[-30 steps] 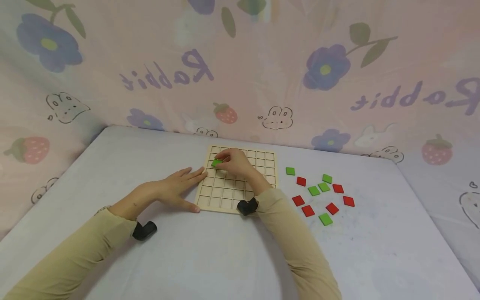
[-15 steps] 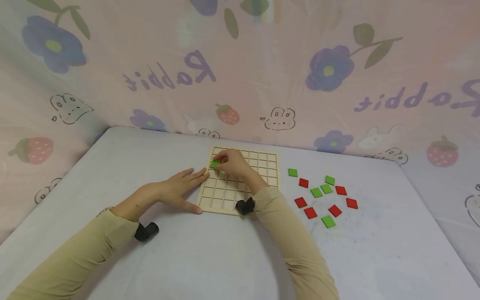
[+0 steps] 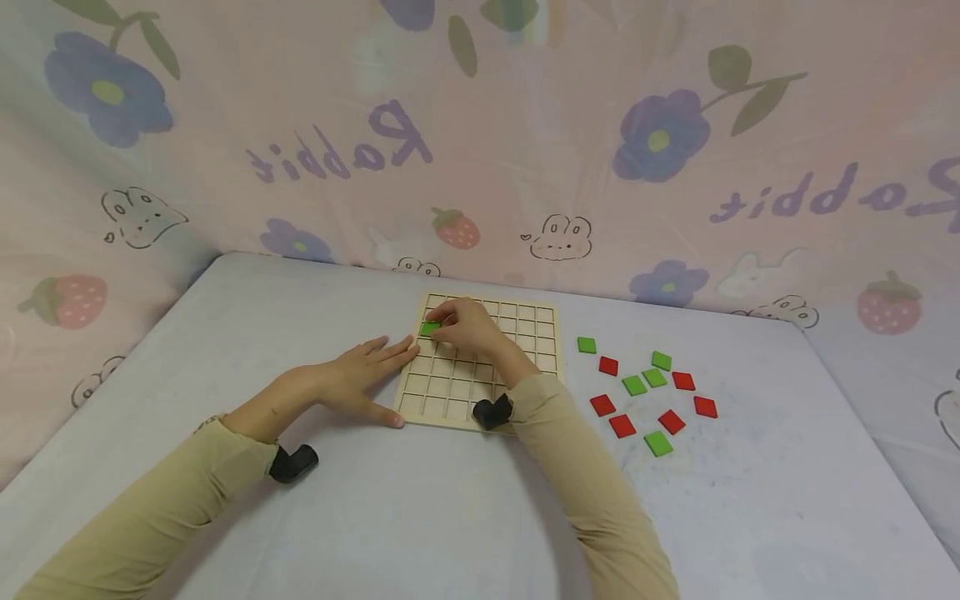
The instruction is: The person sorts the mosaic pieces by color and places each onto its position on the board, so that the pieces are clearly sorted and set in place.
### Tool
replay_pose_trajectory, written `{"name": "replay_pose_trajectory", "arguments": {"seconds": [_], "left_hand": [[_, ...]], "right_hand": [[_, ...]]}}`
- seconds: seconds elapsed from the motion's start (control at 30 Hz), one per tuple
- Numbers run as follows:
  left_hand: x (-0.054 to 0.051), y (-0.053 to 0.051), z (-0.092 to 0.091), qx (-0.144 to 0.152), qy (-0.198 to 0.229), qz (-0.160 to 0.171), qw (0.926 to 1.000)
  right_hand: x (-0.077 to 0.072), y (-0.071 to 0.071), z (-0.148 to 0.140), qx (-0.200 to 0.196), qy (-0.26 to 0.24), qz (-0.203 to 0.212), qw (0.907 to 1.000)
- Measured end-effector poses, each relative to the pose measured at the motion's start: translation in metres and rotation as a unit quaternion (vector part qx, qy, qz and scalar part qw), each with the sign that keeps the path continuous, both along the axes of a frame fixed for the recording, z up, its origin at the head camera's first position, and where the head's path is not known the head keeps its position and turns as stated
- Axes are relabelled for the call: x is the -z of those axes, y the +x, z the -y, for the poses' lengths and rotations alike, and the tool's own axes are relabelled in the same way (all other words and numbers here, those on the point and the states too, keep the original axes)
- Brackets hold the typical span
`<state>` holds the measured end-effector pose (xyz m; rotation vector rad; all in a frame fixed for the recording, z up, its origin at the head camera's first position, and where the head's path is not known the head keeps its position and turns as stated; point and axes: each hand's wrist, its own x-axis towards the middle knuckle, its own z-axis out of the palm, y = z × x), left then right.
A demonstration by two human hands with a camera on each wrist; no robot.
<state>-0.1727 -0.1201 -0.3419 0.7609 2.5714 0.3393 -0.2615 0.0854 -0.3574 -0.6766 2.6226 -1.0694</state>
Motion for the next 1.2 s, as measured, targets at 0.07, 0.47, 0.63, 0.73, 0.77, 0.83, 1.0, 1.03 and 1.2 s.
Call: {"name": "replay_pose_trajectory", "arguments": {"seconds": [0.07, 0.47, 0.63, 0.73, 0.77, 0.83, 1.0, 1.03, 1.2], "left_hand": [[0.000, 0.000, 0.000, 0.000, 0.001, 0.000, 1.0000], [-0.001, -0.001, -0.002, 0.001, 0.001, -0.001, 1.0000], [-0.002, -0.001, -0.002, 0.001, 0.000, -0.001, 1.0000], [-0.002, 0.000, -0.002, 0.000, 0.001, 0.000, 1.0000], [-0.001, 0.000, -0.002, 0.000, 0.000, 0.000, 1.0000], [-0.001, 0.000, -0.002, -0.001, 0.001, 0.002, 1.0000], [-0.001, 0.000, -0.001, -0.003, 0.004, 0.004, 1.0000], [-0.001, 0.000, -0.001, -0.003, 0.005, 0.004, 1.0000], [-0.001, -0.001, 0.000, -0.002, 0.003, 0.002, 1.0000]], "right_hand": [[0.000, 0.000, -0.002, -0.003, -0.006, 0.002, 1.0000], [0.002, 0.001, -0.006, 0.019, -0.026, 0.015, 0.9993], [0.004, 0.000, -0.006, 0.020, -0.023, 0.019, 0.9994], [0.005, 0.000, -0.007, 0.020, -0.037, 0.034, 0.9985], [0.005, 0.000, -0.008, 0.021, -0.045, 0.042, 0.9979], [0.006, 0.001, -0.010, 0.021, -0.063, 0.059, 0.9960], [0.006, 0.004, -0.016, 0.028, -0.091, 0.080, 0.9923], [0.005, 0.004, -0.017, 0.029, -0.092, 0.079, 0.9921], [0.003, 0.006, -0.020, 0.029, -0.098, 0.083, 0.9913]]}}
